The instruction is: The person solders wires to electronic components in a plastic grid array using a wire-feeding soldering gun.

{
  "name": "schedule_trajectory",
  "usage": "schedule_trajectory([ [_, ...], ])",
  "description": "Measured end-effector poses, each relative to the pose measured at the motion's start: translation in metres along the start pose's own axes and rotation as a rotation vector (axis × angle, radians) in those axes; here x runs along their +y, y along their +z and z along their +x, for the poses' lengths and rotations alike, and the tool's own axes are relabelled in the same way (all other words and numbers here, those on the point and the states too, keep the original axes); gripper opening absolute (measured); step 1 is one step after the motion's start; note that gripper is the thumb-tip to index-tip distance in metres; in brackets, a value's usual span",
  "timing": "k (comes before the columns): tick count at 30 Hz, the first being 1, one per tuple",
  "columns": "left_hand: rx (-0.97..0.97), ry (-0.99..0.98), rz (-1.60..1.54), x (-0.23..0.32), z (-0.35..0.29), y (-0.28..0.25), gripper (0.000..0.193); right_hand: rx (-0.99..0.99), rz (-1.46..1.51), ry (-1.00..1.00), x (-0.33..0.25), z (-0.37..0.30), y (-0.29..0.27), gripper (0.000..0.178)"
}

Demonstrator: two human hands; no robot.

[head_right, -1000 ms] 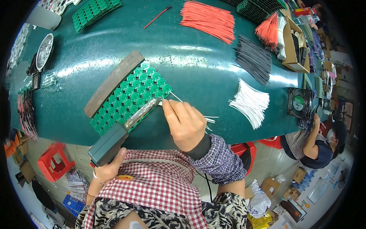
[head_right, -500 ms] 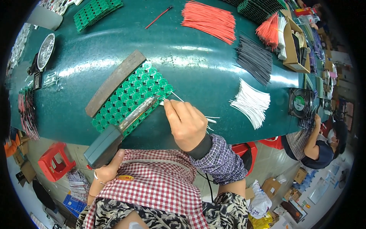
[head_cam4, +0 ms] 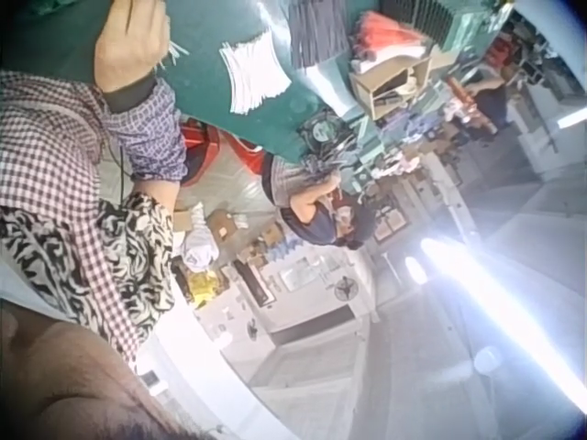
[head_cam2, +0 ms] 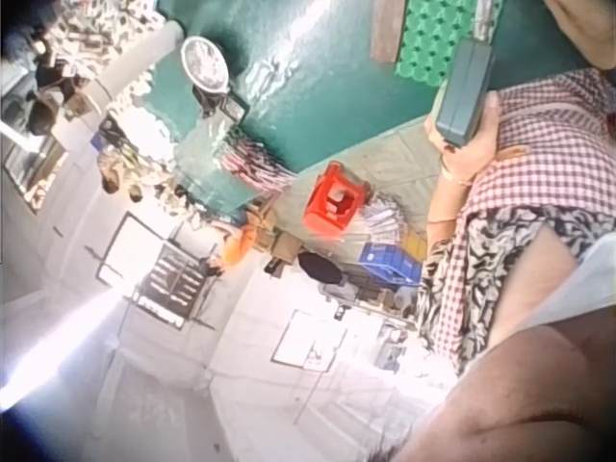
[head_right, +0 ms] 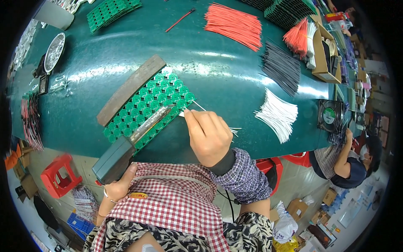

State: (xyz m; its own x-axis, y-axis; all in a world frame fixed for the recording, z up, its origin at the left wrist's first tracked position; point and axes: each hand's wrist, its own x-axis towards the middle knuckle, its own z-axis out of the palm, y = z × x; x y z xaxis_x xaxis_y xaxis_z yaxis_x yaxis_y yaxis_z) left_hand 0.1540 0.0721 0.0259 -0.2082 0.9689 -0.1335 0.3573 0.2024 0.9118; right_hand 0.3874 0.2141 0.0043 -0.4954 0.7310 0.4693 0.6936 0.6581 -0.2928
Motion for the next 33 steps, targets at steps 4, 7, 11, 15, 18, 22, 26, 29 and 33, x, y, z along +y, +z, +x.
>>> schedule_trajectory([
  [4, 0.002, 0.017, 0.027, -0.002, -0.003, -0.001, 0.029, 0.106, 0.076, -0.079, -0.003, -0.003, 0.001, 0.030],
  [7, 0.002, 0.010, 0.009, -0.002, -0.004, -0.001, 0.027, 0.035, 0.100, -0.055, -0.007, -0.007, 0.003, 0.033],
  [11, -0.006, 0.083, 0.015, -0.003, -0.003, 0.000, 0.026, -0.017, 0.061, -0.036, -0.009, -0.008, 0.002, 0.033],
  [15, -0.018, 0.096, -0.007, 0.002, 0.001, 0.001, 0.025, -0.029, 0.046, -0.030, -0.009, -0.008, 0.003, 0.032],
  [18, -0.030, 0.176, 0.006, -0.001, 0.003, 0.001, 0.025, -0.037, 0.033, -0.037, -0.009, -0.007, 0.002, 0.032],
  [22, -0.046, 0.194, 0.044, 0.000, 0.004, 0.000, 0.024, -0.015, 0.058, -0.009, -0.014, -0.001, -0.001, 0.029],
  [26, -0.036, 0.160, 0.028, 0.003, 0.004, 0.001, 0.023, -0.019, 0.053, -0.011, -0.014, 0.000, -0.001, 0.029],
  [29, -0.022, 0.119, 0.029, -0.005, -0.005, -0.001, 0.023, -0.025, 0.052, -0.013, -0.016, 0.000, -0.001, 0.029],
  [33, 0.007, 0.151, 0.089, -0.005, -0.007, -0.003, 0.025, -0.029, 0.043, -0.005, -0.015, 0.000, -0.002, 0.028],
])
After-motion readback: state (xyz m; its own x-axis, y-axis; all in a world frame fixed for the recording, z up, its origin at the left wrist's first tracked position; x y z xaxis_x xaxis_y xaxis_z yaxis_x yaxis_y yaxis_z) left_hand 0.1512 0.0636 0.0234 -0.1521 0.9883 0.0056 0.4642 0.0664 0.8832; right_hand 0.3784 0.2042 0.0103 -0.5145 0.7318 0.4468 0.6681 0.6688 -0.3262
